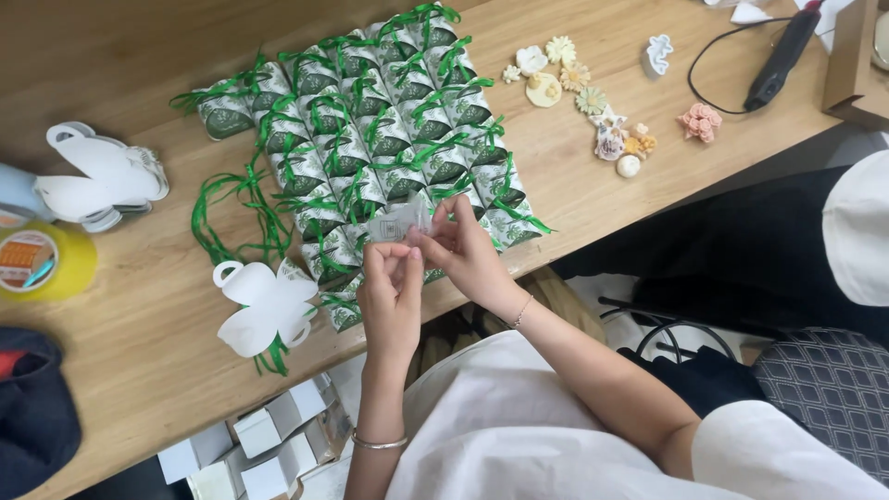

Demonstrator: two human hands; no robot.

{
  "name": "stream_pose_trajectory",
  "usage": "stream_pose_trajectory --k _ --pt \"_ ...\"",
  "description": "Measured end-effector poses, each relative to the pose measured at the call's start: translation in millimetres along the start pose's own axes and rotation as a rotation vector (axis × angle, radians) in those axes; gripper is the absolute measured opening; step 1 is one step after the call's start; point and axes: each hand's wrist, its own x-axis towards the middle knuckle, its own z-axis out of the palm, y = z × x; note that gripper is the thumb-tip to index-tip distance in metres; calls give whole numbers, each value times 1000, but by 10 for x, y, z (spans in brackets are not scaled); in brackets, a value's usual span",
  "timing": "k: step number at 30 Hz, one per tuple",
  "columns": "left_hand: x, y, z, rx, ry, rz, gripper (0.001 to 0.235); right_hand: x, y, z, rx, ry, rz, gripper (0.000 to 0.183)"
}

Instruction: Packaging small decorative items into gift boxes and tying them with green ribbons.

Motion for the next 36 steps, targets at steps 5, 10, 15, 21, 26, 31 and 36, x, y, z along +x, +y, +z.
stream_pose_trajectory --k 5,10,15,21,26,31,36 --pt "29 -56 148 -21 -29 51 16 -82 -15 -138 -471 129 -9 16" --pt "19 -39 363 94 -108 162 19 -105 32 -388 -676 112 -6 7" --pt "-48 -14 563 243 -253 195 20 -140 451 -801 -470 -40 127 29" --pt "-22 249 631 398 -428 241 63 -162 65 -987 -698 59 176 27" --pt "205 230 536 634 -485 317 122 -218 -202 -1010 -720 -81 270 31" --pt "334 131 472 745 -588 349 112 -173 -235 -1118 -608 -333 271 25" --pt "423 68 321 734 -473 251 92 206 -53 -1585 -312 -355 179 21"
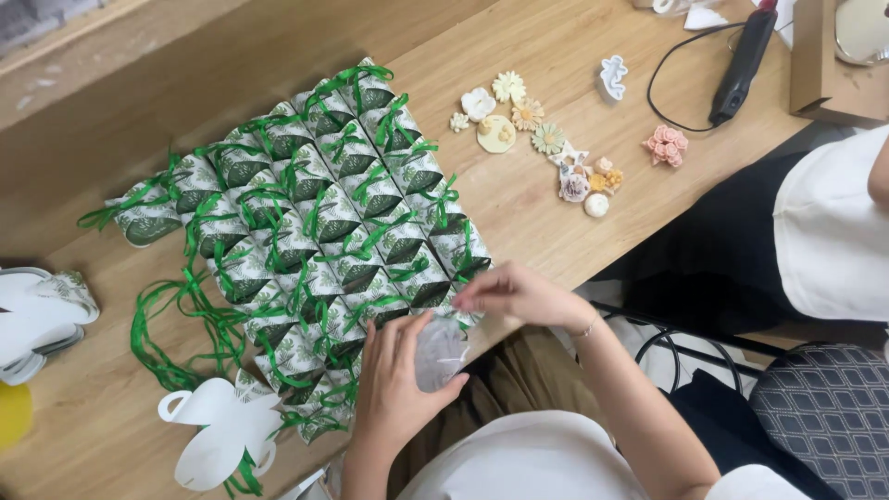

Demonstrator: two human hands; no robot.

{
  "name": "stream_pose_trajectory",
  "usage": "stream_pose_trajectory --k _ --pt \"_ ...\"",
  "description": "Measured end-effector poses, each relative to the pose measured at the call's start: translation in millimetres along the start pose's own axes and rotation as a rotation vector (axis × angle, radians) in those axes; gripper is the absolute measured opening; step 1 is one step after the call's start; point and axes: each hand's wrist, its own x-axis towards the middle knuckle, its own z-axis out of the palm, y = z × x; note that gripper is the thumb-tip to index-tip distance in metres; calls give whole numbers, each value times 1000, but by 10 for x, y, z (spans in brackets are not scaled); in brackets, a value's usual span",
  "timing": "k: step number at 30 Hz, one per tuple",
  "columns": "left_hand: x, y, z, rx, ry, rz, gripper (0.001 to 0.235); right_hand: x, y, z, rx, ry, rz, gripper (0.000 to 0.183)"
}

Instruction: Packaging small decorative items into gift boxes and tying them with green ribbons.

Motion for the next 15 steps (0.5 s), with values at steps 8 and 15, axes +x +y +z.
stream_pose_trajectory --k 8,15 --pt "-220 -318 -126 55 205 -76 90 1381 460 -1172 -214 752 182 39" --pt "-484 -701 48 57 172 -236 92 2022 1267 -1639 -952 732 93 54"
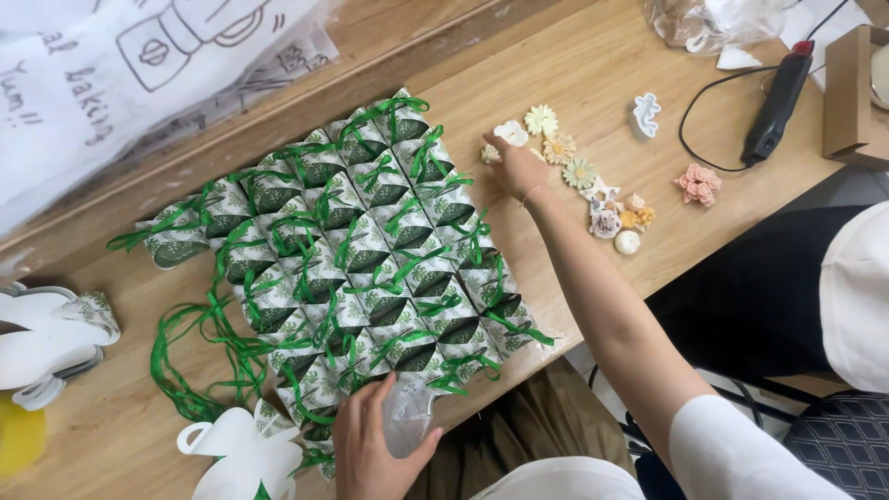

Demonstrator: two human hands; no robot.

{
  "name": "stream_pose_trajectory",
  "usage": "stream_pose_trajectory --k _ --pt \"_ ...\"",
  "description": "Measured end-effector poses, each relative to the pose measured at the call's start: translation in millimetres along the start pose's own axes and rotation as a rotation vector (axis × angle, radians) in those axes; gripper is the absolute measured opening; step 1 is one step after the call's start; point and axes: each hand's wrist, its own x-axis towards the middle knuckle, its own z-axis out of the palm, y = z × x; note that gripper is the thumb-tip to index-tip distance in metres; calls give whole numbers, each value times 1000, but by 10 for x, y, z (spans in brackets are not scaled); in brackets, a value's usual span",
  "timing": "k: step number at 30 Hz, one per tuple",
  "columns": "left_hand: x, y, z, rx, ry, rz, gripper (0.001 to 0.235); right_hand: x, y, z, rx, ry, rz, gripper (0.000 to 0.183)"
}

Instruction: Packaging small decorative items into gift boxes and tying them with green ribbons.

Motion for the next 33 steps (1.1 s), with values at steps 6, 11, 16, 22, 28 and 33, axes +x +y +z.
stream_pose_trajectory --k 6,11,16,22,28,33 --pt "-53 -13 33 58 -45 -19 96 -53 108 250 -347 -188 164 36" --pt "-5 113 -14 77 -45 -27 92 -321 5 166 -193 6 63 40" --pt "52 252 -70 68 28 -1 92 -667 -81 52 -71 154 -45 59" --pt "51 381 -86 60 22 44 92 -1225 -693 -555 936 228 382 36" --pt "-56 529 -96 60 62 68 90 -1828 -1286 -906 1412 81 282 47" --pt "-216 593 -204 38 113 80 87 -2059 -1755 -1373 1843 -339 226 48"
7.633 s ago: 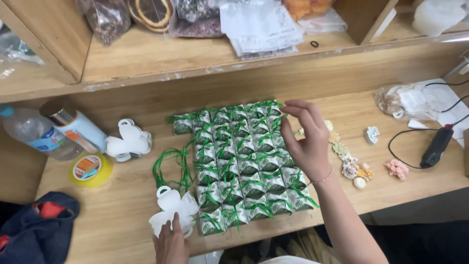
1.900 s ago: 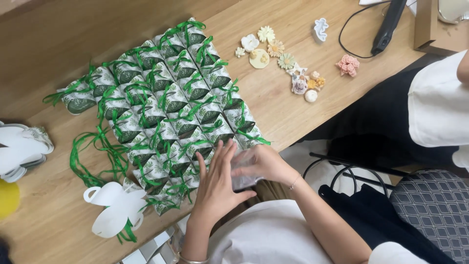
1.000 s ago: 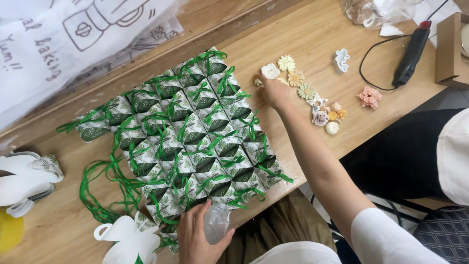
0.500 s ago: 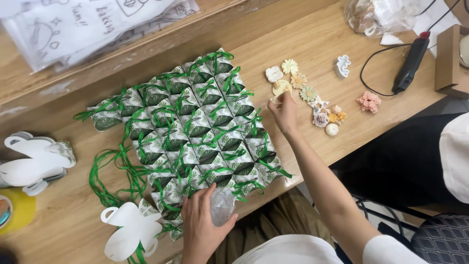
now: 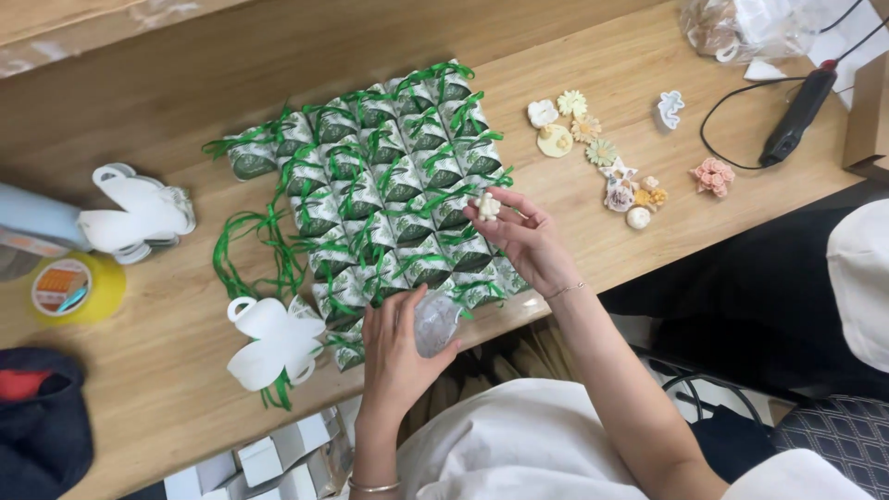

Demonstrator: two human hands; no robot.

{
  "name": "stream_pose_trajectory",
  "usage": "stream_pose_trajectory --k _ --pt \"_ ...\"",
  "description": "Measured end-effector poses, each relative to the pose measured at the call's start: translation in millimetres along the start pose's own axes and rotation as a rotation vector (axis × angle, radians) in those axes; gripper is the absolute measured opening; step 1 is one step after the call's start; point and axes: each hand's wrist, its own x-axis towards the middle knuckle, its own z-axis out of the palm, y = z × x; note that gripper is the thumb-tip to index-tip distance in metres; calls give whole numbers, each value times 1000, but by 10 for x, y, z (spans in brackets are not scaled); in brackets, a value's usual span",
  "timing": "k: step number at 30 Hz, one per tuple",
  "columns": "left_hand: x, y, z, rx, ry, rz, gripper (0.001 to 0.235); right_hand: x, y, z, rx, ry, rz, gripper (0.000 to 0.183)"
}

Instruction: Packaging small decorative items into gift boxes and tying them with green ribbons.

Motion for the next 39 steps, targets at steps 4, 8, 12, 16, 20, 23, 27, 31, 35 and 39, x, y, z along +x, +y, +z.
stream_pose_trajectory --k 4,8,12,16,20,23,27,31,35,39 --pt "-86 -48 -76 15 54 -2 86 -126 -74 230 197 -77 96 43" --pt "-163 -100 -135 34 115 9 85 -181 9 219 336 -130 128 42" --pt "-221 -119 -150 23 159 16 84 -178 135 47 425 -210 124 38" --pt "-233 -114 -140 22 156 1 83 -201 189 -46 502 -261 101 47" --pt "-227 -109 -131 19 158 30 84 -211 246 -99 622 -278 163 41" --pt "-220 -98 -135 16 151 31 85 -254 269 -25 646 -295 175 35" --pt "-225 -98 -138 19 155 44 84 -310 310 63 717 -308 260 45" --pt "-225 -111 -142 22 150 48 84 -295 405 64 729 -366 238 41" --pt "-225 -121 -143 29 146 25 83 -266 427 73 674 -286 226 45" --pt "-231 -126 -136 21 147 26 84 -251 395 114 569 -288 225 60"
